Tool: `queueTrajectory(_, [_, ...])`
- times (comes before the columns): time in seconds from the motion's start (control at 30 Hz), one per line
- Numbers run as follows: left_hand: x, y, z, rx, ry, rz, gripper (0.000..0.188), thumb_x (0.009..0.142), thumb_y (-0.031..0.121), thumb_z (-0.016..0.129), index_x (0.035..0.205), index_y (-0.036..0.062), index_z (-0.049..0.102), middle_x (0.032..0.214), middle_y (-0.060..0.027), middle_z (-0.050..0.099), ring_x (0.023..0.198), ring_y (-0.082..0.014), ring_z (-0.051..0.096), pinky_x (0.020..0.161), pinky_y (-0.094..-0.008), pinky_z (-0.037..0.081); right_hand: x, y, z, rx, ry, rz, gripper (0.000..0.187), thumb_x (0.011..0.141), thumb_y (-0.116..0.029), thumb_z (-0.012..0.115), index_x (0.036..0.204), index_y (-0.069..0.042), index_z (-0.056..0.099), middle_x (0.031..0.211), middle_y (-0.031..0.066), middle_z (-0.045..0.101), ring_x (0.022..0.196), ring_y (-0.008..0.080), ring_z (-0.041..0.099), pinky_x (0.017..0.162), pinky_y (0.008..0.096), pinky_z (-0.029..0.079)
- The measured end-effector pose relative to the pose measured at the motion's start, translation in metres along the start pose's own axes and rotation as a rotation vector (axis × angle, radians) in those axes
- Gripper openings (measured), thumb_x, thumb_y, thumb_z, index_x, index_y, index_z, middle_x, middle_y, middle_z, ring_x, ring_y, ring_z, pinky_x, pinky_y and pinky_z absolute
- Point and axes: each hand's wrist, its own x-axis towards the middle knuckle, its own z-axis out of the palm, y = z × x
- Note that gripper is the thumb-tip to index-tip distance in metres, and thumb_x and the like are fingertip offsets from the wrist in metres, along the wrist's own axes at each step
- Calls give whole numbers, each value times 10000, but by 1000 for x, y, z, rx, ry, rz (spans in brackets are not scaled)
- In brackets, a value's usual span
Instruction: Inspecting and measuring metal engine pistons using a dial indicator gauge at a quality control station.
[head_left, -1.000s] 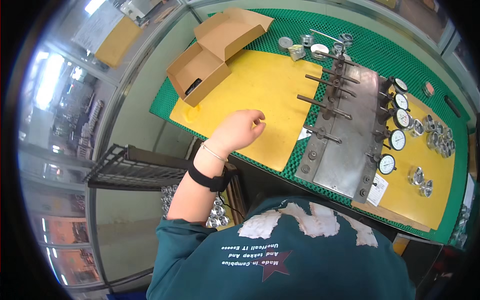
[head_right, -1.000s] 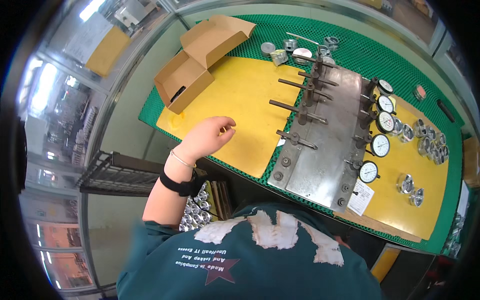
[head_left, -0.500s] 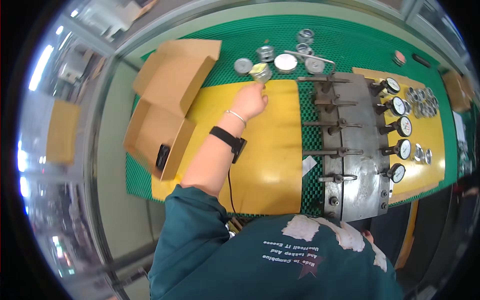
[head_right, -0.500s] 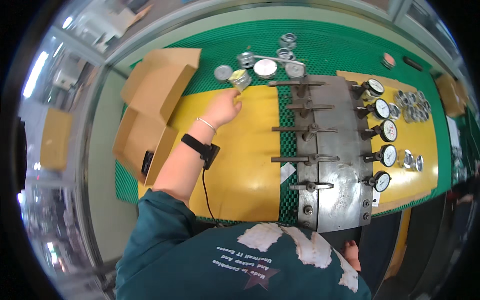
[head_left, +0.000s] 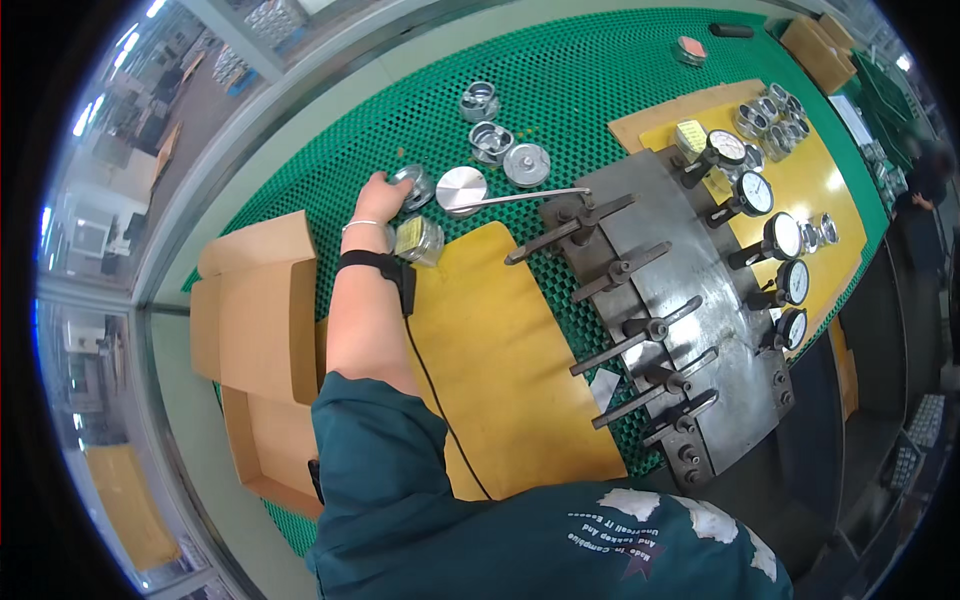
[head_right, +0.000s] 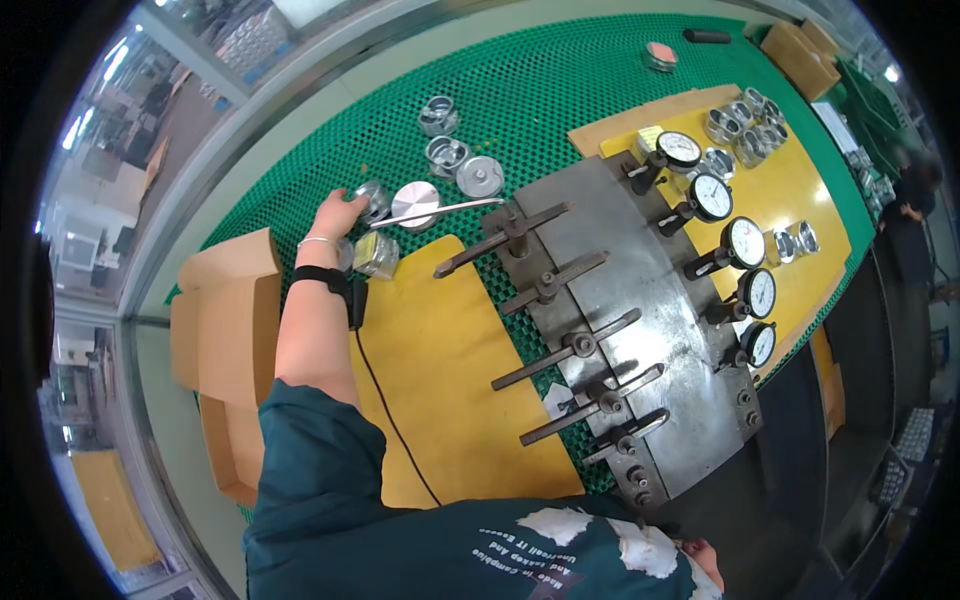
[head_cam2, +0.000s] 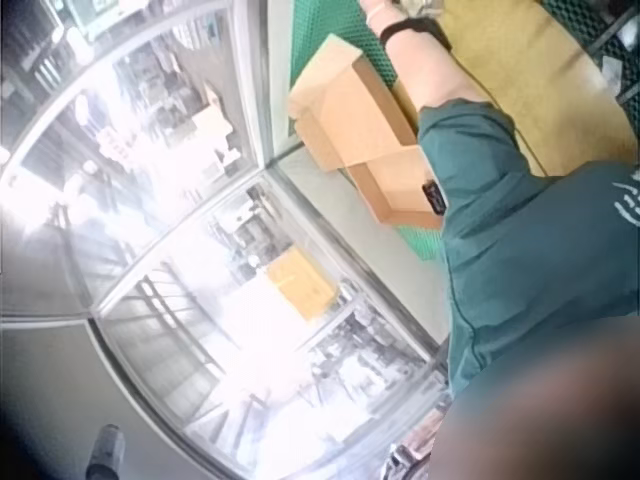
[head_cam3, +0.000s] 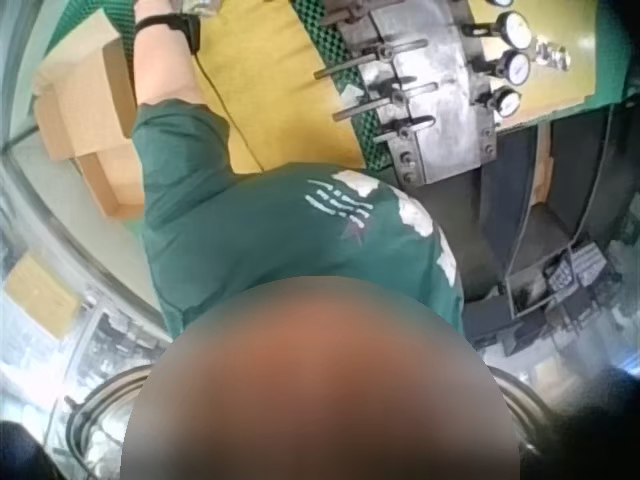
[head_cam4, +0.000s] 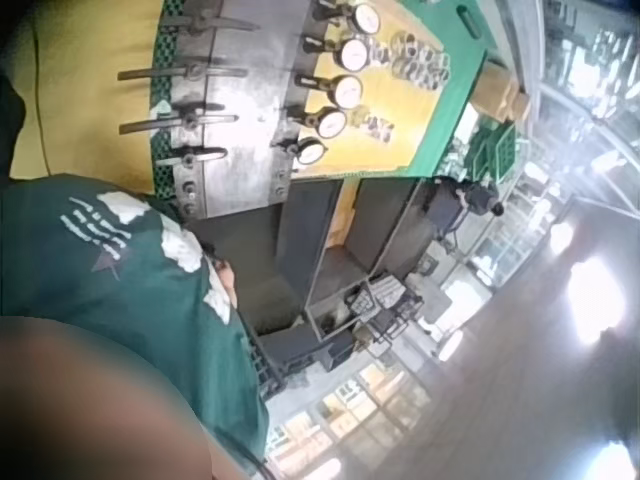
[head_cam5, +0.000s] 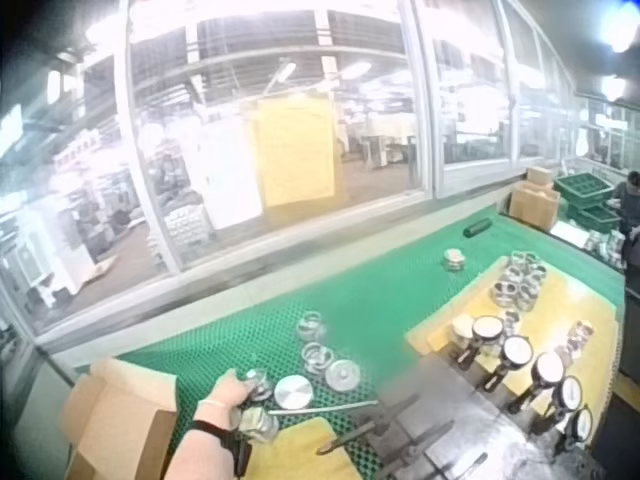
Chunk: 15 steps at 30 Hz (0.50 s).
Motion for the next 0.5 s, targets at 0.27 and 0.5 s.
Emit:
queueTrajectory(0.27, [-7, 17, 9, -190, -198, 57, 889, 668, 392, 803, 1326, -81, 438, 1232, -211, 593, 1116, -286, 592, 932, -349, 466, -13, -53, 17, 306, 36, -84, 200, 822, -175, 643, 976, -48, 661, 818, 145, 684, 773, 240, 674, 708, 347, 523])
queueTrajectory(0.5, [-53, 5, -34, -531, 67, 336, 628, 696, 175, 765, 1228, -13, 489, 1103, -140, 609, 1018, -229, 612, 882, -327, 485, -33, -96, 3, 164, -5, -207, 212, 825, -192, 643, 986, -54, 657, 847, 130, 692, 814, 254, 682, 736, 350, 529])
